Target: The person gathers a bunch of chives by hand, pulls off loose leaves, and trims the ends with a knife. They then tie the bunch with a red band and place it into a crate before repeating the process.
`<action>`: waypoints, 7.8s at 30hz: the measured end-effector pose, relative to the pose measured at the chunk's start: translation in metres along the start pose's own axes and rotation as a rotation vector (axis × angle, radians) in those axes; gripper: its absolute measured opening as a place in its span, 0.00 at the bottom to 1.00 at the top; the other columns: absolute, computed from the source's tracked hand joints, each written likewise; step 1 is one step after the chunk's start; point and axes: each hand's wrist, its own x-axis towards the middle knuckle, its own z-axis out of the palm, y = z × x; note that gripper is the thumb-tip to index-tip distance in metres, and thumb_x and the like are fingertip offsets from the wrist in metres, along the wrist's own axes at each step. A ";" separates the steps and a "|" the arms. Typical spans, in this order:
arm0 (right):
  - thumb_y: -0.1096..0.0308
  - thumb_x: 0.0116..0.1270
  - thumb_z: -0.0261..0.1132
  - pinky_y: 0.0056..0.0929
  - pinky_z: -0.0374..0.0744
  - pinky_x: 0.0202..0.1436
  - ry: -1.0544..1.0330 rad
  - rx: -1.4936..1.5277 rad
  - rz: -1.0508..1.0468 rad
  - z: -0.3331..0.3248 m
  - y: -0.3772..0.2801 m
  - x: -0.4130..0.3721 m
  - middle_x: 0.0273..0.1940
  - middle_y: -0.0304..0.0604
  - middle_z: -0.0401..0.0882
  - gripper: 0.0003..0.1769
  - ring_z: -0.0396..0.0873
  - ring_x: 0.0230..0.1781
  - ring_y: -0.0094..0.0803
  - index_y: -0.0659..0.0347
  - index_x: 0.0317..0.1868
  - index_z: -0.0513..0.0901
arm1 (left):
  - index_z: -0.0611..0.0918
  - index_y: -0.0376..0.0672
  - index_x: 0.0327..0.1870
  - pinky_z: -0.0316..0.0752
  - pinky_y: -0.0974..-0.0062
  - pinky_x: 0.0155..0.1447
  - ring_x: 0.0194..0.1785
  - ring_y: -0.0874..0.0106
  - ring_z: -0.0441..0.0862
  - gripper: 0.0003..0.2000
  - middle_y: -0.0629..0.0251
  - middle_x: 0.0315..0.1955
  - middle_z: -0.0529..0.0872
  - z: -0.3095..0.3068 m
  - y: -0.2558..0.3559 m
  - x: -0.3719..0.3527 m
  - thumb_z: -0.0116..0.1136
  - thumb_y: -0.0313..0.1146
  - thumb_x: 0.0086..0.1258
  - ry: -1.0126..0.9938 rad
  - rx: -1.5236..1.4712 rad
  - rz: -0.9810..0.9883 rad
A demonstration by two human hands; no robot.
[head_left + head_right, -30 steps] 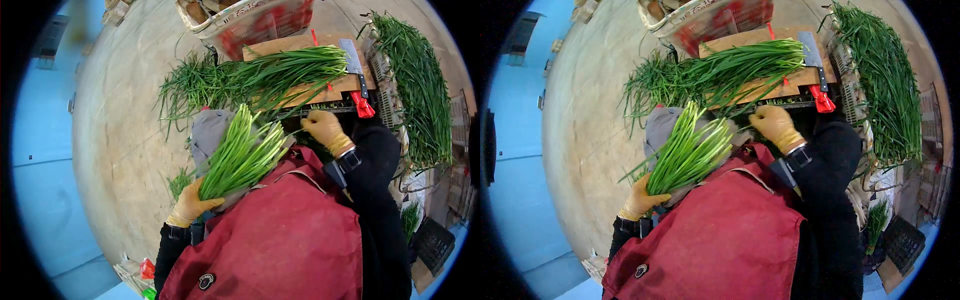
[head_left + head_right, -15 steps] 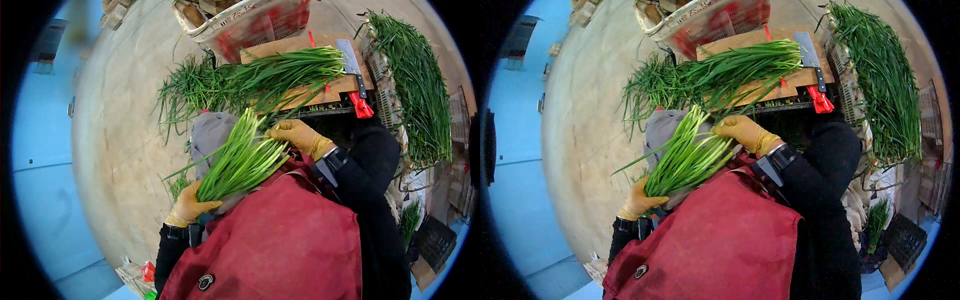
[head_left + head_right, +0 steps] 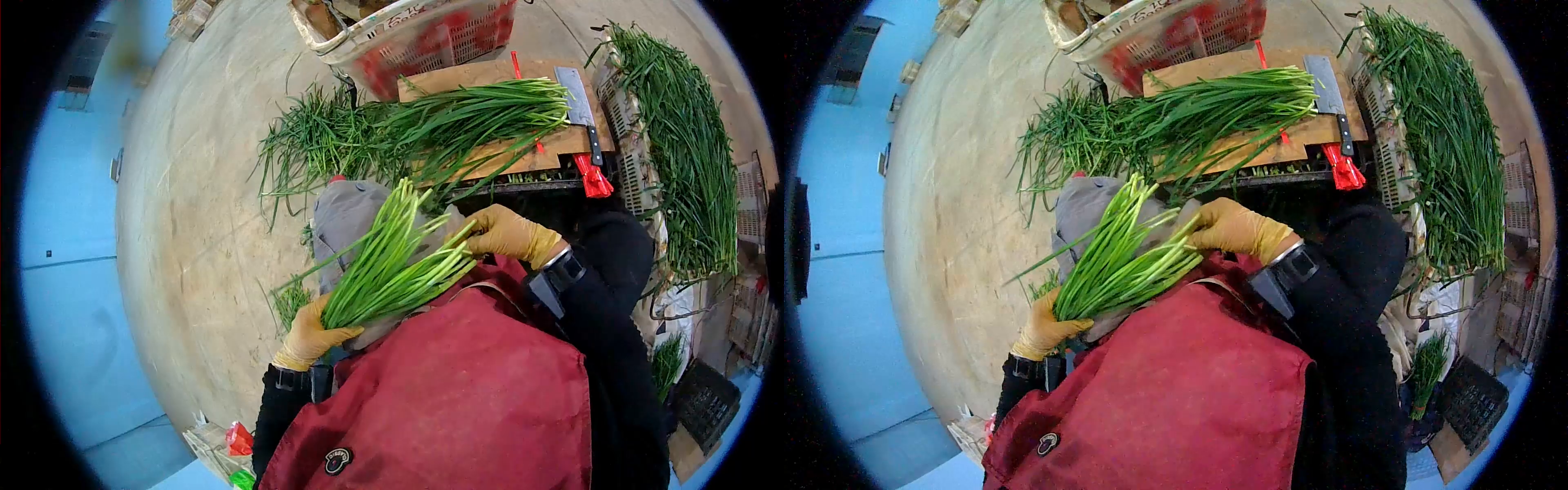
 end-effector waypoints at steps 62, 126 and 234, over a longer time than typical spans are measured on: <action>0.63 0.69 0.64 0.19 0.72 0.22 0.166 0.129 0.109 0.044 -0.006 0.037 0.24 0.39 0.83 0.12 0.75 0.19 0.21 0.64 0.35 0.86 | 0.77 0.40 0.55 0.65 0.84 0.18 0.15 0.81 0.72 0.18 0.63 0.23 0.85 -0.014 -0.005 0.016 0.63 0.34 0.67 -0.160 -0.326 -0.134; 0.59 0.62 0.66 0.34 0.81 0.55 0.048 0.912 -0.438 0.035 0.001 0.025 0.47 0.52 0.84 0.36 0.83 0.48 0.37 0.71 0.67 0.69 | 0.76 0.38 0.65 0.66 0.66 0.69 0.66 0.58 0.73 0.32 0.49 0.64 0.76 -0.029 0.086 0.000 0.71 0.42 0.60 -0.346 0.627 0.228; 0.65 0.64 0.68 0.20 0.75 0.27 0.187 0.265 -0.110 0.005 -0.025 -0.031 0.37 0.38 0.83 0.16 0.76 0.25 0.22 0.62 0.50 0.83 | 0.74 0.38 0.64 0.77 0.76 0.54 0.49 0.75 0.81 0.26 0.66 0.50 0.84 0.087 0.096 0.111 0.66 0.37 0.66 -0.562 -0.595 0.073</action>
